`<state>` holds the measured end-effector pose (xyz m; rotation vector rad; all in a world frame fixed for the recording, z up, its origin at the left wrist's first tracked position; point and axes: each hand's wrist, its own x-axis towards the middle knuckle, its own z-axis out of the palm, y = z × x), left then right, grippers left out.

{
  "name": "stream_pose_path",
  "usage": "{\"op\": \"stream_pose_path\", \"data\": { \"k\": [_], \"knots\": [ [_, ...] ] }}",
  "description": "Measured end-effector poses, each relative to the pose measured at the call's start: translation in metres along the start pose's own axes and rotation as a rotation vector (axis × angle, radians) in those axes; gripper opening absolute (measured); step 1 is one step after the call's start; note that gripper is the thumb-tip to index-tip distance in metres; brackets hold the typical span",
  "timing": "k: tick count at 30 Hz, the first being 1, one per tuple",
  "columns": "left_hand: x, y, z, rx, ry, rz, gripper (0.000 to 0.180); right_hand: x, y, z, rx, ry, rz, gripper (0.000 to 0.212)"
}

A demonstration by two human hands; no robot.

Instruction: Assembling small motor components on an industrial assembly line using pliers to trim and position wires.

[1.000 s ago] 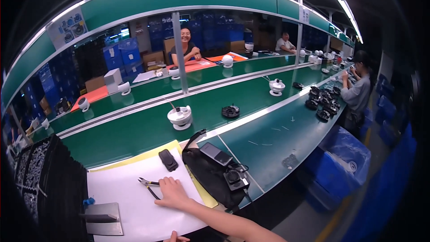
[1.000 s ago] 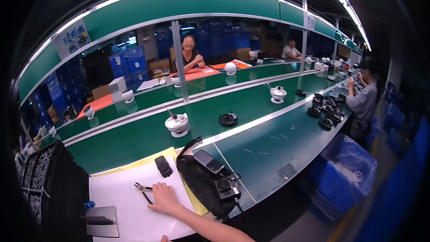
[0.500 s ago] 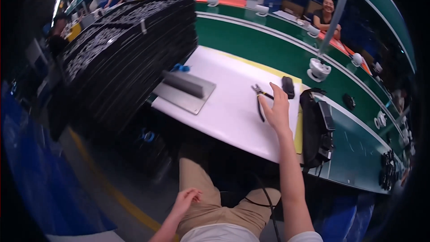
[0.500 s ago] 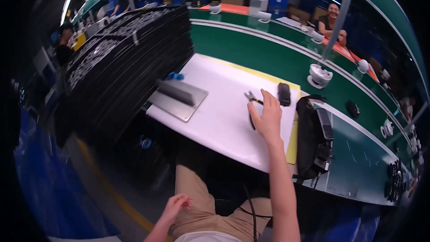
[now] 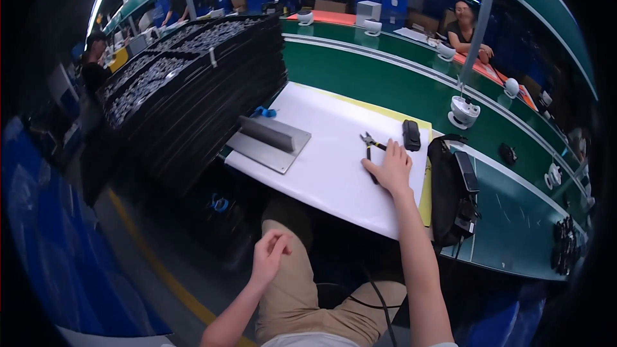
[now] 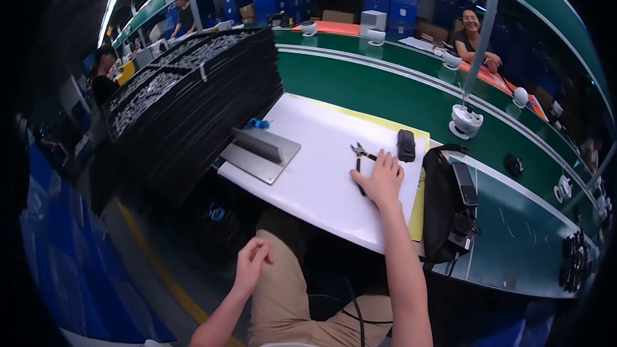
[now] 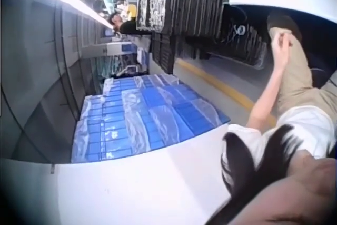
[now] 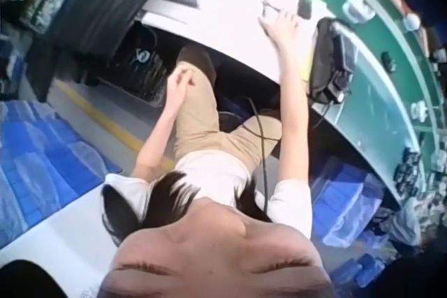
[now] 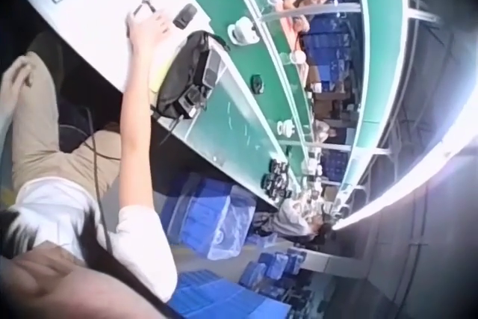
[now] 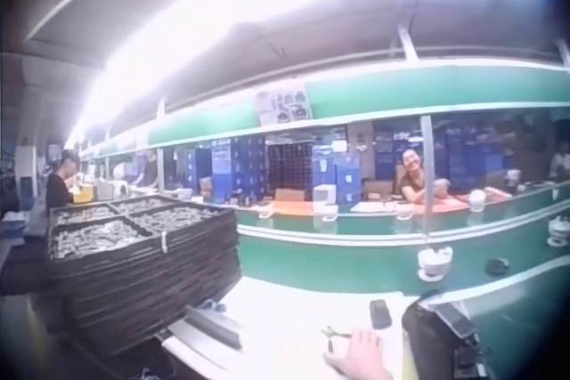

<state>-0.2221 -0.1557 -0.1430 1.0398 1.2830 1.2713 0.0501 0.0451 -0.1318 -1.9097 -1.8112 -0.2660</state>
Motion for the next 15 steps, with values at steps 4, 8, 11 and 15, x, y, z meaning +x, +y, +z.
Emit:
{"op": "stream_pose_path", "data": {
  "k": [4, 8, 11, 15],
  "knots": [
    [0.060, 0.044, 0.053, 0.008, -0.154, 0.322, 0.011, 0.007, -0.011, -0.009, 0.069, -0.132, 0.070, 0.076],
    [0.141, 0.024, 0.109, 0.134, -0.212, 0.345, 0.018, 0.011, 0.005, -0.003, 0.285, -0.007, 0.175, 0.062],
    [0.189, 0.014, 0.156, 0.143, -0.344, 0.203, 0.025, 0.019, 0.024, 0.006, 0.634, 0.089, 0.263, 0.059],
    [0.222, 0.028, 0.192, -0.063, -0.545, -0.250, 0.052, 0.033, 0.006, 0.006, 0.991, 0.071, 0.350, 0.056]
  ]
}}
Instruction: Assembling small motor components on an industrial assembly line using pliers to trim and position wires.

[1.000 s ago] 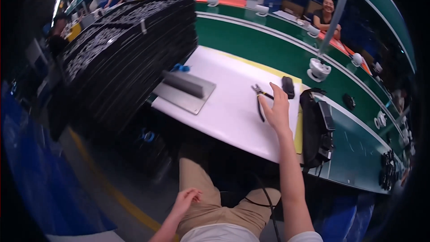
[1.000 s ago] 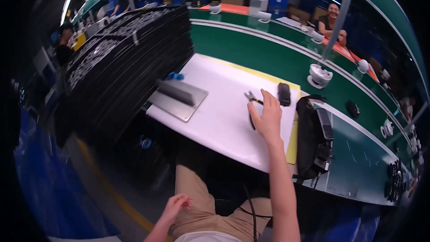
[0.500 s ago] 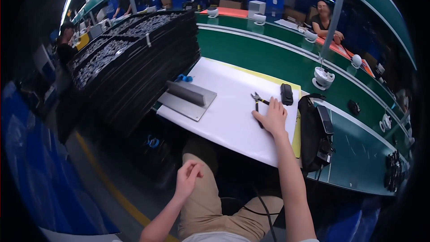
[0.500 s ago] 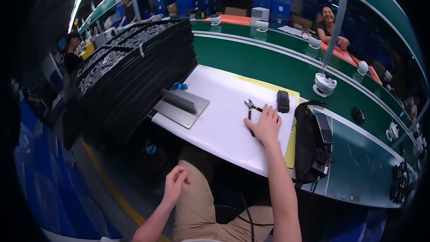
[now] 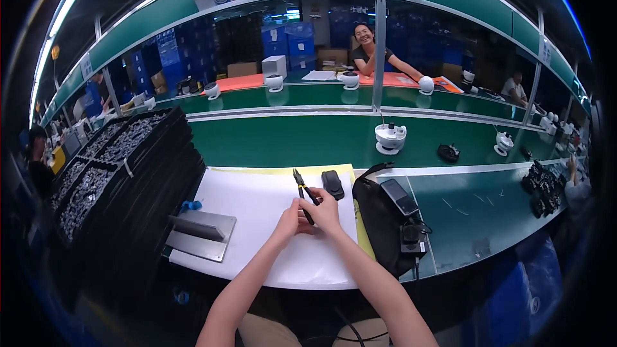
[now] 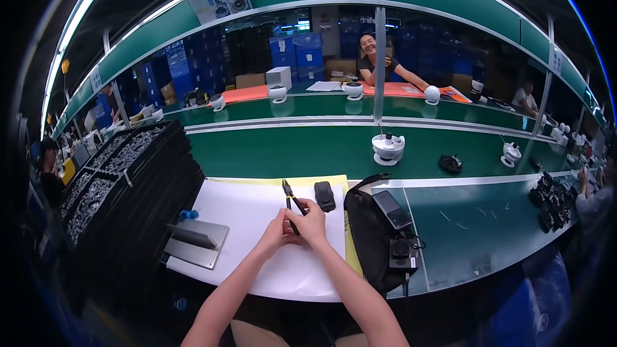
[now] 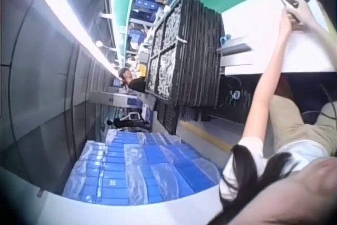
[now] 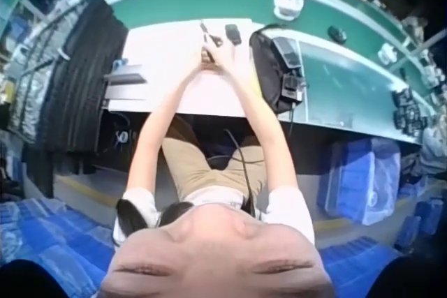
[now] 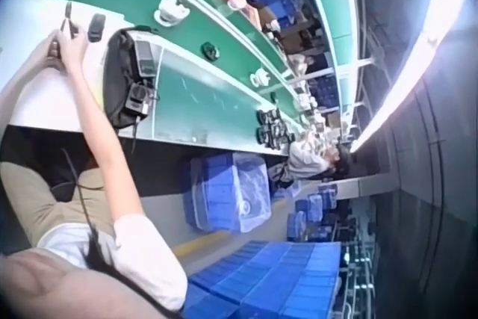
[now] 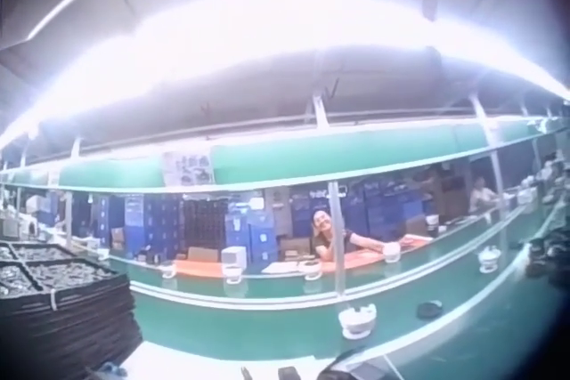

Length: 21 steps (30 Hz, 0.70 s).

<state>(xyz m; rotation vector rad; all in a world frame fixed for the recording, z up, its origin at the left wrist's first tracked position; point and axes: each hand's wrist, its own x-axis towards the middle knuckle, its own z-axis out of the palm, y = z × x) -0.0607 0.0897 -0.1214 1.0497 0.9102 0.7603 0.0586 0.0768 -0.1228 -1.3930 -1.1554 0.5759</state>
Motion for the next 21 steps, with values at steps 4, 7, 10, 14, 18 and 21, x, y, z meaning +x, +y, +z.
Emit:
{"op": "stream_pose_path", "data": {
  "k": [4, 7, 10, 14, 18, 21],
  "knots": [
    [0.028, 0.016, 0.018, 0.172, -0.040, 0.186, 0.060, 0.026, 0.033, 0.020, 0.219, 0.176, 0.055, 0.046],
    [0.079, -0.021, 0.006, 0.193, 0.067, 0.550, 0.053, 0.028, 0.028, 0.031, 0.500, 0.081, -0.034, 0.034],
    [0.069, 0.005, 0.017, 0.089, -0.013, 0.305, 0.047, 0.038, 0.027, 0.024, 0.323, 0.145, -0.100, 0.032],
    [0.080, 0.004, -0.018, -0.305, -0.165, 0.053, 0.041, 0.044, 0.026, 0.035, 0.487, 0.044, 0.060, 0.024],
    [0.071, 0.006, -0.032, -0.153, -0.290, 0.076, 0.032, 0.053, 0.037, 0.035, 0.510, -0.040, 0.149, 0.026],
    [0.073, 0.006, -0.037, 0.008, -0.145, 0.146, 0.033, 0.058, 0.037, 0.036, 0.593, -0.106, 0.245, 0.029]
  ]
}}
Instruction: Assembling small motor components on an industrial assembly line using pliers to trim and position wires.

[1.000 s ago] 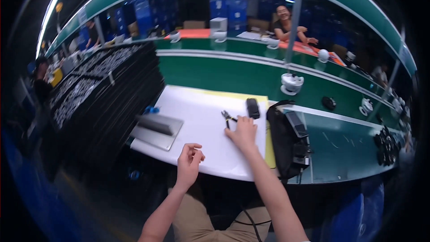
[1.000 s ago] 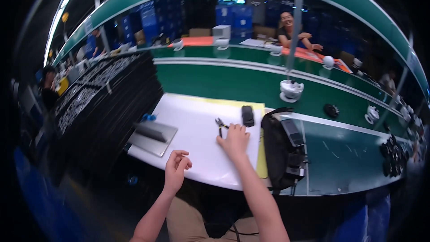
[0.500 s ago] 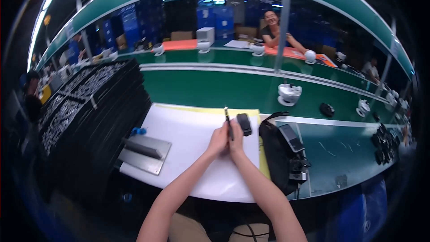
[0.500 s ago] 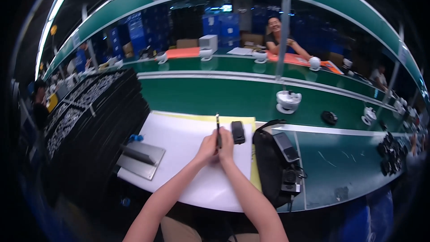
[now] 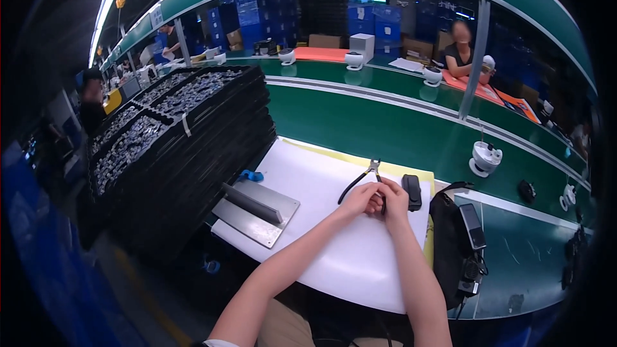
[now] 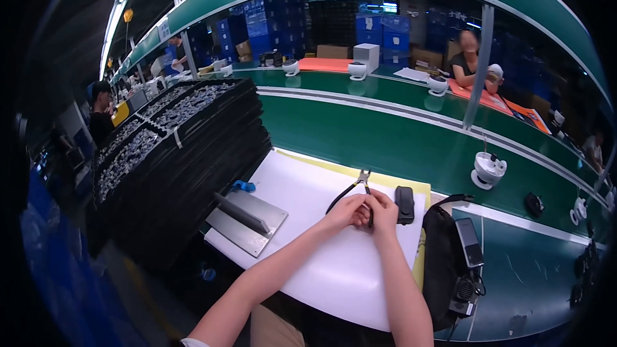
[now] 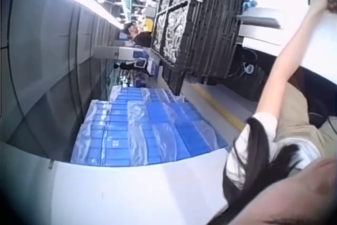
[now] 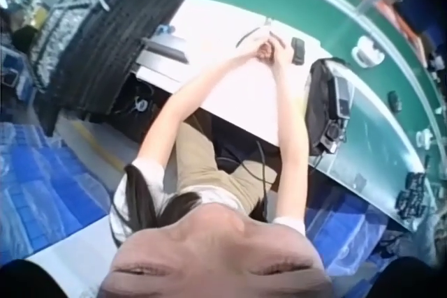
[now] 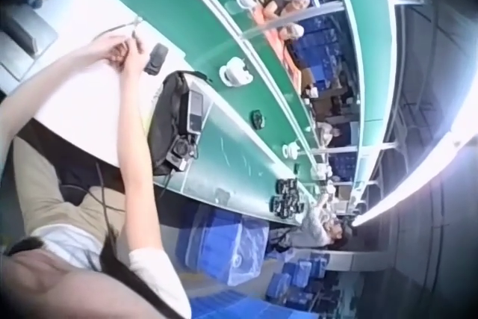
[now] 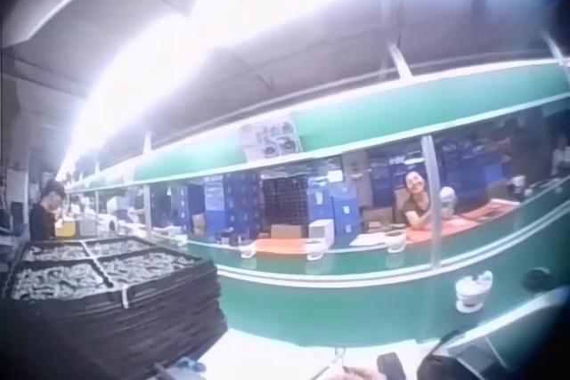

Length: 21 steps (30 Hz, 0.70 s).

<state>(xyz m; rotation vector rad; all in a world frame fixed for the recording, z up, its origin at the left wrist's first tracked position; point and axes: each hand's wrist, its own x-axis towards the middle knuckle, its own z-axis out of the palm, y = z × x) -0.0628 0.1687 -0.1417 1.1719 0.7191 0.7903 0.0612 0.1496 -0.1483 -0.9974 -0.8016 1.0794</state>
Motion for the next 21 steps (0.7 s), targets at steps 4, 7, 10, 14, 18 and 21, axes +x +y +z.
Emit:
{"op": "stream_pose_path", "data": {
  "k": [4, 7, 10, 14, 18, 21],
  "knots": [
    [-0.009, 0.009, 0.005, 0.459, 0.232, 0.270, 0.027, -0.005, -0.017, -0.007, 0.109, -0.183, 0.144, 0.036],
    [-0.022, 0.018, -0.002, 0.766, 0.478, 0.458, 0.025, -0.001, -0.017, -0.004, 0.117, -0.224, 0.180, 0.035],
    [-0.023, 0.025, -0.014, 1.020, 0.777, 0.777, 0.027, 0.006, -0.017, 0.000, 0.333, -0.230, 0.239, 0.035],
    [-0.012, 0.011, -0.021, 0.910, 0.679, 0.565, 0.031, 0.013, -0.014, 0.003, 0.482, -0.278, 0.250, 0.037],
    [-0.007, -0.001, -0.038, 0.643, 0.521, 0.451, 0.027, 0.014, -0.006, 0.015, 0.504, -0.299, 0.217, 0.031],
    [-0.002, -0.004, -0.039, 0.516, 0.475, 0.433, 0.025, 0.011, -0.012, 0.017, 0.457, -0.220, 0.238, 0.028]
  ]
}}
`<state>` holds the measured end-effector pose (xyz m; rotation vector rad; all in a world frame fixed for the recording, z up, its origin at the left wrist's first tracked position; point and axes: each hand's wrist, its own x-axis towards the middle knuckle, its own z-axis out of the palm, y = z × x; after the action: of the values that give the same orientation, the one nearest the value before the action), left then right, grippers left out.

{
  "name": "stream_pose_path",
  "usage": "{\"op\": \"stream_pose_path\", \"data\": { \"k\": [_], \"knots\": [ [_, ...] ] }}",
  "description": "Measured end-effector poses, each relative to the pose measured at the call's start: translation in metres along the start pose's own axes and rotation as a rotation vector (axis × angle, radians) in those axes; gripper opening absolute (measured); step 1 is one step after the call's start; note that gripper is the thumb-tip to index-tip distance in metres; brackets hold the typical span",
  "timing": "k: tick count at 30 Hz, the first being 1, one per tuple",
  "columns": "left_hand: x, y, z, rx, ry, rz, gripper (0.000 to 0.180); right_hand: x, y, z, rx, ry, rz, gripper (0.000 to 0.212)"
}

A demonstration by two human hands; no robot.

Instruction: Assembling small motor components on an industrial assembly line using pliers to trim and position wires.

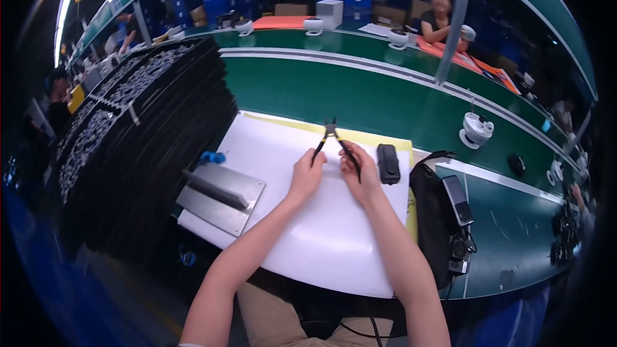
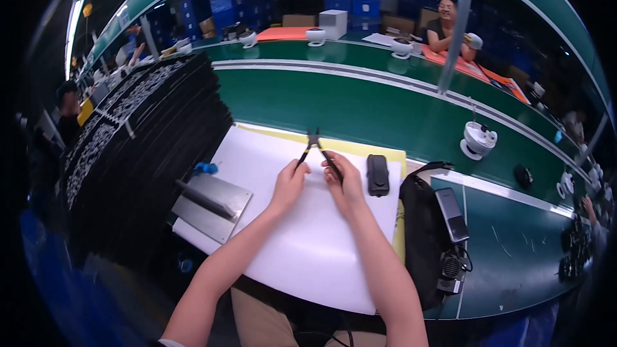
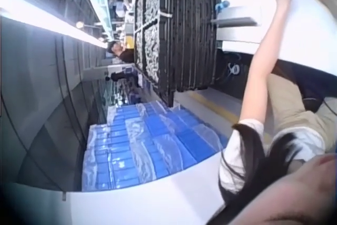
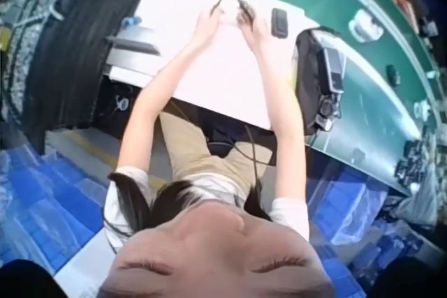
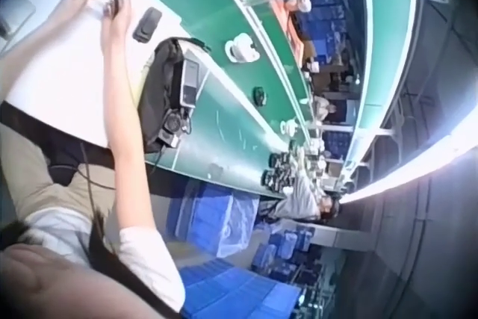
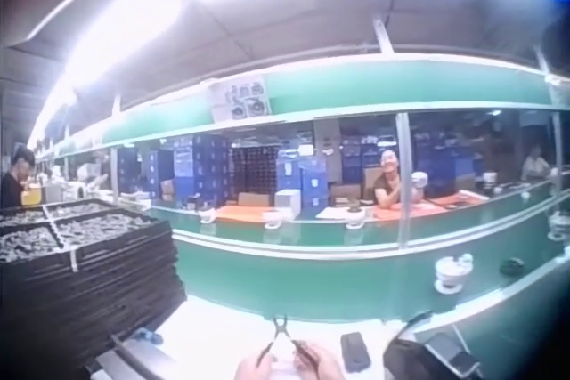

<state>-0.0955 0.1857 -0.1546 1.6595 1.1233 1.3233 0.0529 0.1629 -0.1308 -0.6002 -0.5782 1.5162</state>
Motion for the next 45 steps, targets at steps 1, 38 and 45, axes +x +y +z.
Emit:
{"op": "stream_pose_path", "data": {
  "k": [1, 38, 45],
  "knots": [
    [0.000, -0.003, 0.003, -0.078, -0.005, -0.056, 0.025, 0.002, 0.004, -0.008, 0.010, -0.023, 0.000, 0.030],
    [-0.026, 0.041, 0.025, -0.891, -0.335, -0.474, 0.030, -0.011, 0.042, 0.009, -0.407, 0.236, -0.547, 0.033],
    [-0.013, 0.016, 0.008, -0.903, -0.230, -0.495, 0.054, -0.017, 0.048, 0.016, -0.662, 0.111, -0.543, 0.024]
  ]
}}
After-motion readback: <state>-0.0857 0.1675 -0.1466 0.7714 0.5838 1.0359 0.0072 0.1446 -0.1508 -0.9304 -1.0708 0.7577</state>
